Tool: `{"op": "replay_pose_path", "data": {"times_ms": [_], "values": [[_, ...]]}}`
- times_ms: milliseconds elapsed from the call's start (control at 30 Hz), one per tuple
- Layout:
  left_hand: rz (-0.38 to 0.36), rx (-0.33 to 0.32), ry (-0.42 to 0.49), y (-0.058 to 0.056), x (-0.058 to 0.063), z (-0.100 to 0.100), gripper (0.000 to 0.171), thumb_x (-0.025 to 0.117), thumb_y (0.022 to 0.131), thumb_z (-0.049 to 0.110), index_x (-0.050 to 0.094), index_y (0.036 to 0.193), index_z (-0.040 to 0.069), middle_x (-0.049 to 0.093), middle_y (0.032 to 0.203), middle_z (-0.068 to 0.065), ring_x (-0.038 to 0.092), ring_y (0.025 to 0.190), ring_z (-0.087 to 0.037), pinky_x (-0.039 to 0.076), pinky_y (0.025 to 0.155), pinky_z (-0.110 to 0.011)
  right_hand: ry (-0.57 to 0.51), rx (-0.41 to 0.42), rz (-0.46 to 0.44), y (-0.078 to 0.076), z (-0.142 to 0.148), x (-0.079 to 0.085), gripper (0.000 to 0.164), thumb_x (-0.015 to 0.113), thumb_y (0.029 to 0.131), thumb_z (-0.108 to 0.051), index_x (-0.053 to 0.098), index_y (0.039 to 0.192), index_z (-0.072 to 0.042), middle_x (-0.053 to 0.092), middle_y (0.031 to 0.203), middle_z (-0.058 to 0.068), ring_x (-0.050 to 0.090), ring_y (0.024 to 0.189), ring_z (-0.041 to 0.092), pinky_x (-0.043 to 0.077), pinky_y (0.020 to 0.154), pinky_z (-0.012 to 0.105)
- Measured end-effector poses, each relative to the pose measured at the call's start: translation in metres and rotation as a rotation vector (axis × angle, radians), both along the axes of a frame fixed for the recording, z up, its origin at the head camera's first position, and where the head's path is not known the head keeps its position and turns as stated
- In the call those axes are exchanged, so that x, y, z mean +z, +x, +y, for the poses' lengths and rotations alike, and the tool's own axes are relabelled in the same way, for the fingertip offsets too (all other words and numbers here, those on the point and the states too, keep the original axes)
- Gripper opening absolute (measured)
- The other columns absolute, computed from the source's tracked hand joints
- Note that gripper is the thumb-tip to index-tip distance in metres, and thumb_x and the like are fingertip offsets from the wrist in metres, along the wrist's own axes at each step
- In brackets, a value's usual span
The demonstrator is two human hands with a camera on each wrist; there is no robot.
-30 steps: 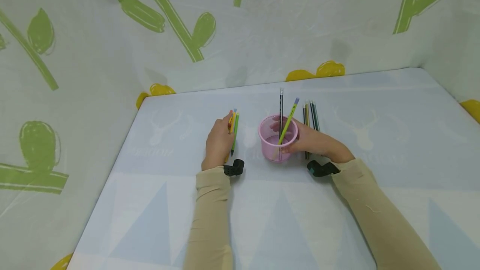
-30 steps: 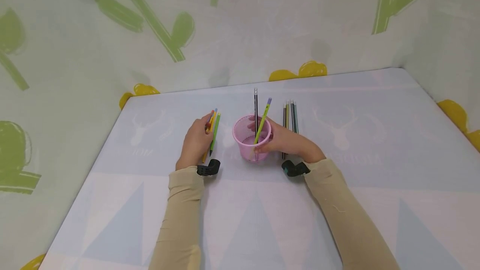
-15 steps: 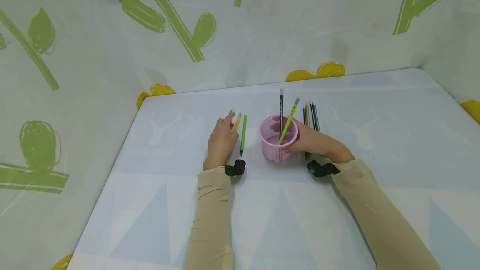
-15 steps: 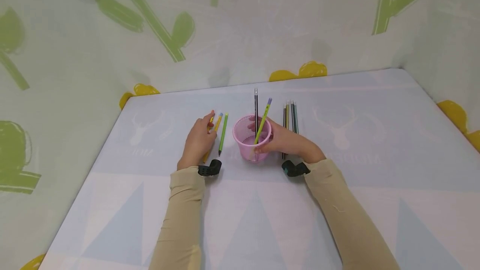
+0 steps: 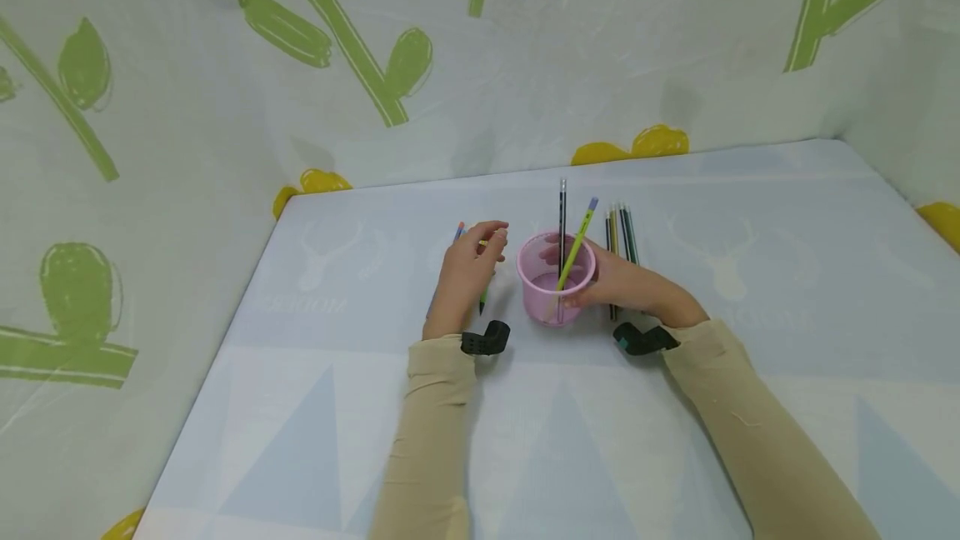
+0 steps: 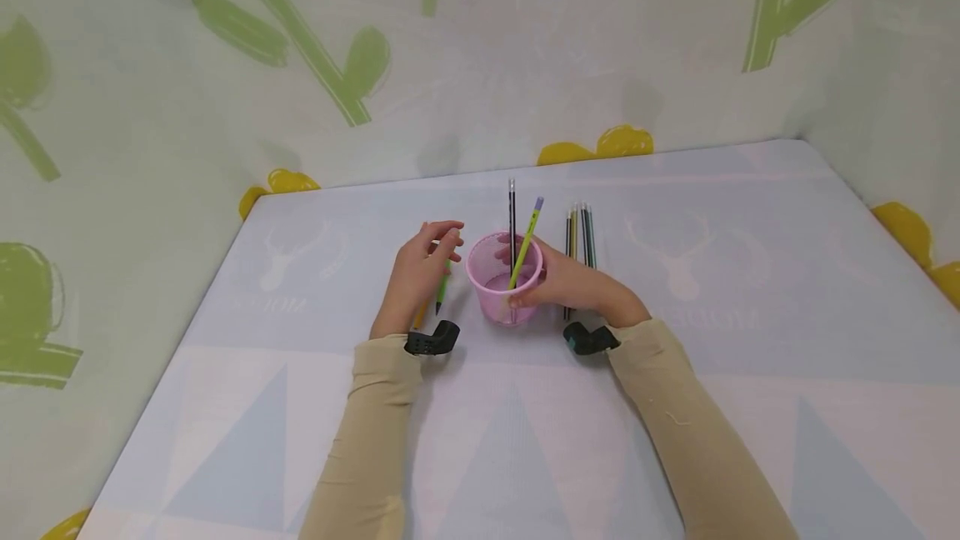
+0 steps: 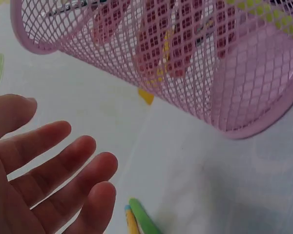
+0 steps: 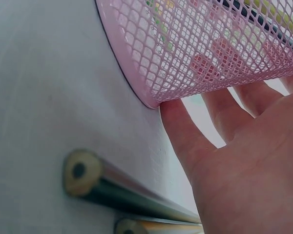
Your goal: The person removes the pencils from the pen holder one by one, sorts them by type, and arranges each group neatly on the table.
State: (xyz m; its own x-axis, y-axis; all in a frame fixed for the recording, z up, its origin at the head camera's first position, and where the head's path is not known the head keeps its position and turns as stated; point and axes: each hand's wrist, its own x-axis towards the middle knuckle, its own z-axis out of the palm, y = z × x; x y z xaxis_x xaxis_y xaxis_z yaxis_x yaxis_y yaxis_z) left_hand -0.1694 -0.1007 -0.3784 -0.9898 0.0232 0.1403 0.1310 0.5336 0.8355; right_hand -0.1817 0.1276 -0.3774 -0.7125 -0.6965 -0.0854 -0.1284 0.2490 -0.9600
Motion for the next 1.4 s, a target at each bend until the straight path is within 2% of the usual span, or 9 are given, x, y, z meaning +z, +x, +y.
{"op": "replay_pose_path", "data": {"times_ms": [133, 267, 433, 600, 800, 967, 1133, 1300, 1400], "values": [[-0.019, -0.049, 0.113, 0.001, 0.001, 0.008, 0.051, 0.040, 0.085, 0.059, 0.057, 0.117, 0.023, 0.059, 0.101, 0.009, 0.056, 0.087, -0.005, 0.048, 0.071, -0.025, -0.010, 0.004, 0.010, -0.005, 0.001, -0.009, 0.081, 0.074, 0.070, -0.012, 0.026, 0.135, -0.020, 0.041, 0.130, 0.003, 0.036, 0.120, 0.023, 0.037, 0.094, 0.044], [-0.036, -0.098, 0.130, 0.003, 0.001, 0.017, 0.050, 0.038, 0.082, 0.064, 0.055, 0.116, 0.033, 0.056, 0.110, 0.012, 0.052, 0.098, -0.007, 0.045, 0.082, -0.032, -0.003, -0.003, 0.022, -0.005, 0.003, -0.010, 0.081, 0.075, 0.070, -0.016, 0.027, 0.135, -0.019, 0.042, 0.129, 0.003, 0.037, 0.118, 0.022, 0.038, 0.093, 0.043], [-0.102, -0.220, 0.185, 0.006, -0.005, 0.025, 0.043, 0.036, 0.085, 0.060, 0.049, 0.121, 0.039, 0.045, 0.125, 0.017, 0.041, 0.115, -0.008, 0.033, 0.096, -0.043, 0.006, -0.008, 0.016, -0.004, 0.004, -0.011, 0.084, 0.075, 0.069, -0.019, 0.024, 0.136, -0.018, 0.039, 0.130, 0.005, 0.037, 0.118, 0.024, 0.037, 0.094, 0.044], [-0.142, -0.295, 0.276, 0.011, -0.004, 0.029, 0.039, 0.038, 0.091, 0.047, 0.046, 0.127, 0.034, 0.045, 0.128, 0.012, 0.042, 0.117, -0.012, 0.030, 0.098, -0.044, 0.022, -0.026, -0.003, -0.002, 0.004, -0.012, 0.086, 0.076, 0.068, -0.021, 0.023, 0.136, -0.020, 0.039, 0.129, 0.003, 0.037, 0.116, 0.023, 0.035, 0.094, 0.045], [-0.145, -0.364, 0.381, 0.019, 0.006, 0.033, 0.042, 0.042, 0.092, 0.036, 0.042, 0.131, 0.022, 0.047, 0.128, 0.002, 0.044, 0.115, -0.015, 0.032, 0.098, -0.036, 0.012, -0.025, -0.009, -0.004, 0.005, -0.010, 0.086, 0.076, 0.068, -0.020, 0.024, 0.136, -0.019, 0.039, 0.129, 0.003, 0.038, 0.115, 0.022, 0.035, 0.095, 0.044], [-0.132, -0.377, 0.411, 0.025, 0.011, 0.034, 0.044, 0.042, 0.092, 0.032, 0.040, 0.133, 0.016, 0.047, 0.128, 0.001, 0.044, 0.116, -0.015, 0.032, 0.098, -0.032, 0.025, -0.009, 0.002, -0.004, 0.006, -0.007, 0.086, 0.077, 0.068, -0.022, 0.025, 0.136, -0.018, 0.039, 0.131, 0.006, 0.039, 0.116, 0.023, 0.035, 0.095, 0.044], [-0.159, -0.350, 0.412, 0.027, 0.007, 0.035, 0.046, 0.039, 0.091, 0.037, 0.040, 0.133, 0.017, 0.046, 0.129, -0.001, 0.040, 0.120, -0.016, 0.029, 0.100, -0.032, 0.096, 0.013, 0.029, -0.005, 0.014, -0.002, 0.079, 0.073, 0.073, -0.027, 0.028, 0.137, -0.021, 0.041, 0.130, 0.004, 0.042, 0.114, 0.021, 0.038, 0.093, 0.041], [-0.184, -0.349, 0.435, 0.025, 0.004, 0.035, 0.045, 0.037, 0.092, 0.038, 0.039, 0.132, 0.018, 0.045, 0.131, -0.004, 0.040, 0.121, -0.024, 0.029, 0.100, -0.034, 0.084, 0.028, -0.005, -0.007, 0.028, 0.003, 0.065, 0.065, 0.081, -0.026, 0.032, 0.137, -0.020, 0.041, 0.132, 0.002, 0.042, 0.118, 0.022, 0.035, 0.096, 0.042], [-0.224, -0.349, 0.458, 0.020, -0.005, 0.035, 0.042, 0.036, 0.093, 0.038, 0.039, 0.132, 0.023, 0.045, 0.131, -0.001, 0.042, 0.120, -0.024, 0.029, 0.100, -0.036, 0.081, -0.026, 0.020, -0.008, 0.037, 0.005, 0.055, 0.057, 0.086, -0.028, 0.036, 0.136, -0.019, 0.040, 0.135, 0.001, 0.037, 0.123, 0.022, 0.031, 0.098, 0.045]]}}
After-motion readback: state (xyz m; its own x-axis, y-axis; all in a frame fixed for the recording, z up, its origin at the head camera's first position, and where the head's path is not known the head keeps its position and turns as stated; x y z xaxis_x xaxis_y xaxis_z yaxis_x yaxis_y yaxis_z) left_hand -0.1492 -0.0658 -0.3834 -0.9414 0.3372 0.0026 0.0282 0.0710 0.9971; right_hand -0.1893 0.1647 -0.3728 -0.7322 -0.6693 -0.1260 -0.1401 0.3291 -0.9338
